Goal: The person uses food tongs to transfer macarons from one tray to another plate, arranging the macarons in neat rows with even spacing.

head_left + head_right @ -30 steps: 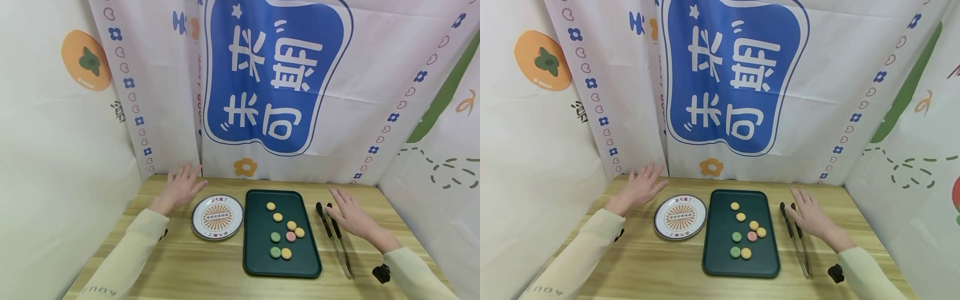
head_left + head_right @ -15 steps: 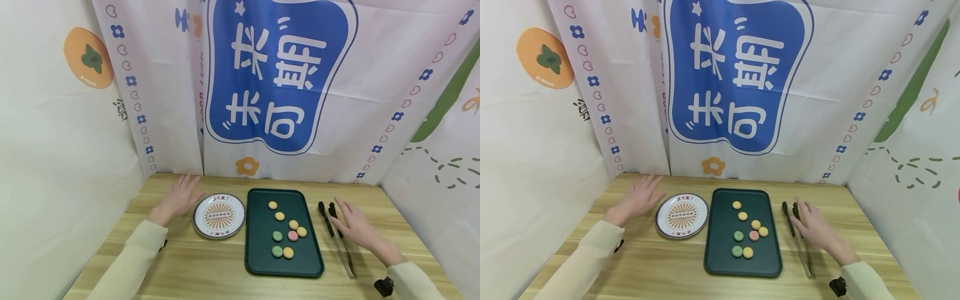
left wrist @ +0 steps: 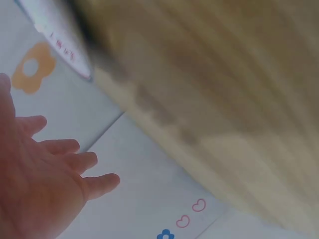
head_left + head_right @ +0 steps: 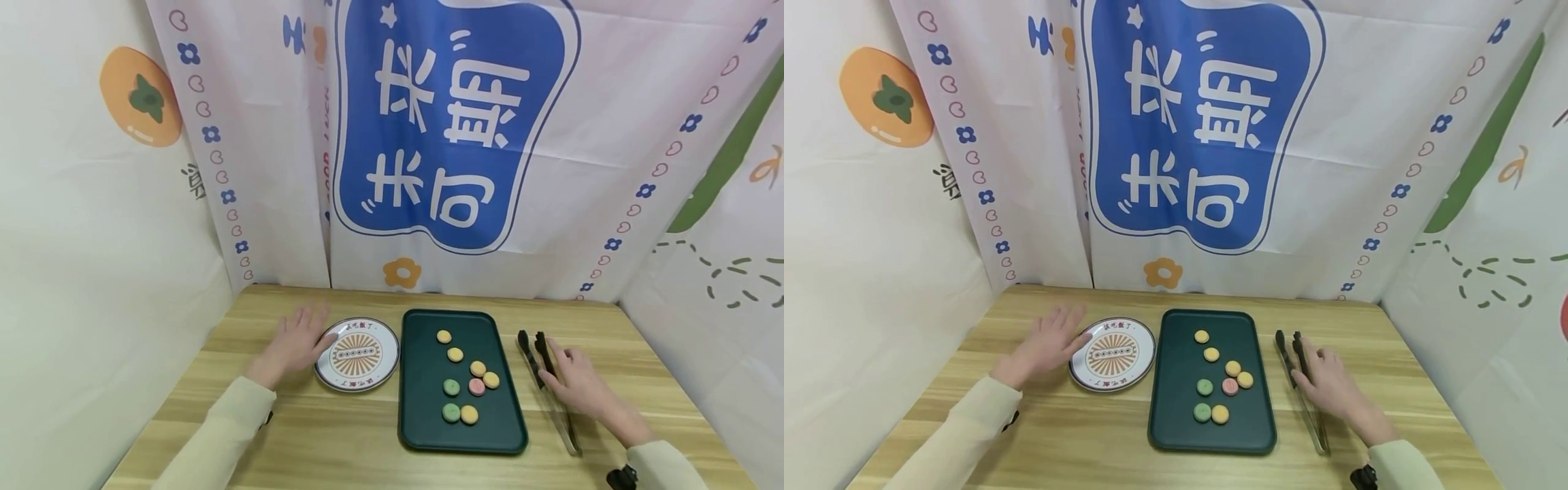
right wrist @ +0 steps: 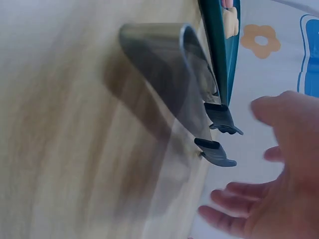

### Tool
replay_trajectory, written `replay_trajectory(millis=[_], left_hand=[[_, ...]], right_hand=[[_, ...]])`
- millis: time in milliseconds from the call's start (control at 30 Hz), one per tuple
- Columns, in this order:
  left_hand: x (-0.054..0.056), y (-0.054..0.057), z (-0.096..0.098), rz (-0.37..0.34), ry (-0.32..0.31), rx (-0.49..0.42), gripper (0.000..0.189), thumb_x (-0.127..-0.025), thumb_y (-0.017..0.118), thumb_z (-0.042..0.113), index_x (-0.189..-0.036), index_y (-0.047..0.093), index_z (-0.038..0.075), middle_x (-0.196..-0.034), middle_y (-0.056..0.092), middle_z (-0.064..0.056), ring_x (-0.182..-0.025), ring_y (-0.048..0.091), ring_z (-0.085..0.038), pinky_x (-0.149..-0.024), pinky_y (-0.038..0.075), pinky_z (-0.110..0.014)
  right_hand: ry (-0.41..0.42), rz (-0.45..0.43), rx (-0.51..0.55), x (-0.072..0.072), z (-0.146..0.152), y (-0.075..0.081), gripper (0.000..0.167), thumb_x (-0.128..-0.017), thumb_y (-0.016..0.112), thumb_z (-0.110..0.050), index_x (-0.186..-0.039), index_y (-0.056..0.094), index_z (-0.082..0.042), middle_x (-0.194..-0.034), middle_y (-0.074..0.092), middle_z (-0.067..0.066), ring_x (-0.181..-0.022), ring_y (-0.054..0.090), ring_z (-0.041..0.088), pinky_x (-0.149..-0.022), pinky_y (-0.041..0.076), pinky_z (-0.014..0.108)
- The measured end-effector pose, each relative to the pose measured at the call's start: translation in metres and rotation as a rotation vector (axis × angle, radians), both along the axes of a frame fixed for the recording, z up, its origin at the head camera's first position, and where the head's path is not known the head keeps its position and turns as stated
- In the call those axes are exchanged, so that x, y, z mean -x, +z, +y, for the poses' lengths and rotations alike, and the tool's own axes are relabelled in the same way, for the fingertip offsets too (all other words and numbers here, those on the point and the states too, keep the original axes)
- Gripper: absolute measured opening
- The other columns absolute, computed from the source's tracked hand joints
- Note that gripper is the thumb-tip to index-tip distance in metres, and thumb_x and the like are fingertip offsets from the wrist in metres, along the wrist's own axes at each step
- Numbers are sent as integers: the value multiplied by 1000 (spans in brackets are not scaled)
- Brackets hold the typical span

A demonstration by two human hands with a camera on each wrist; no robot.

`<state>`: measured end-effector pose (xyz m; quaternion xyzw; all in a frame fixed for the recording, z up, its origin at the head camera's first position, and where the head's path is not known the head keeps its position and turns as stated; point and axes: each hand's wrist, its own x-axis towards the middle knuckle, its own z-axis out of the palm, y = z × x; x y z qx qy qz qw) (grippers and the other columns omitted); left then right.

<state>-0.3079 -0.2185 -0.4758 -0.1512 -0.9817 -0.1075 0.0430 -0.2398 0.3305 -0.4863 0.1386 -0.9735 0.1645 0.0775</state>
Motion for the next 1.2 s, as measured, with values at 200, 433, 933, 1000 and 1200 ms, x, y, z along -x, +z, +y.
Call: replay_trajectory(millis=[200,433,933,1000,1200], left_hand=[[-9,-13,-1,-21,4,24,72,-101,39,55,-156,27,10,-160,13,-29,-146,16,-52,-112,11,-77],[-12,-17,1,-6,3,23,72,-101,39,55,-155,29,10,-160,16,-29,-146,18,-52,-111,12,-77],[-15,-23,5,-62,6,54,77,-100,36,59,-154,28,5,-160,16,-29,-147,16,-51,-114,14,-74],[-16,-23,4,-62,3,51,76,-101,36,59,-154,28,5,-160,16,-29,-147,15,-51,-114,13,-74],[-18,-27,1,-76,10,65,75,-101,36,58,-156,26,8,-161,15,-27,-147,15,-50,-114,13,-73]], right_hand=[[-36,-69,-64,-4,4,-7,75,-97,61,-37,-147,30,8,-99,55,27,-87,54,32,-69,49,44],[-51,-162,-33,-6,5,-12,77,-99,55,-43,-151,24,4,-97,52,21,-77,49,19,-60,41,31],[-43,-223,-50,-12,4,-9,91,-95,56,-54,-152,16,5,-125,46,51,-105,58,56,-80,53,62],[-41,-247,-57,-12,3,-9,94,-94,57,-55,-152,15,5,-129,44,50,-111,54,59,-83,51,65],[-50,-294,-54,-12,1,-9,99,-91,60,-57,-153,13,4,-135,44,45,-121,47,61,-89,47,68]])
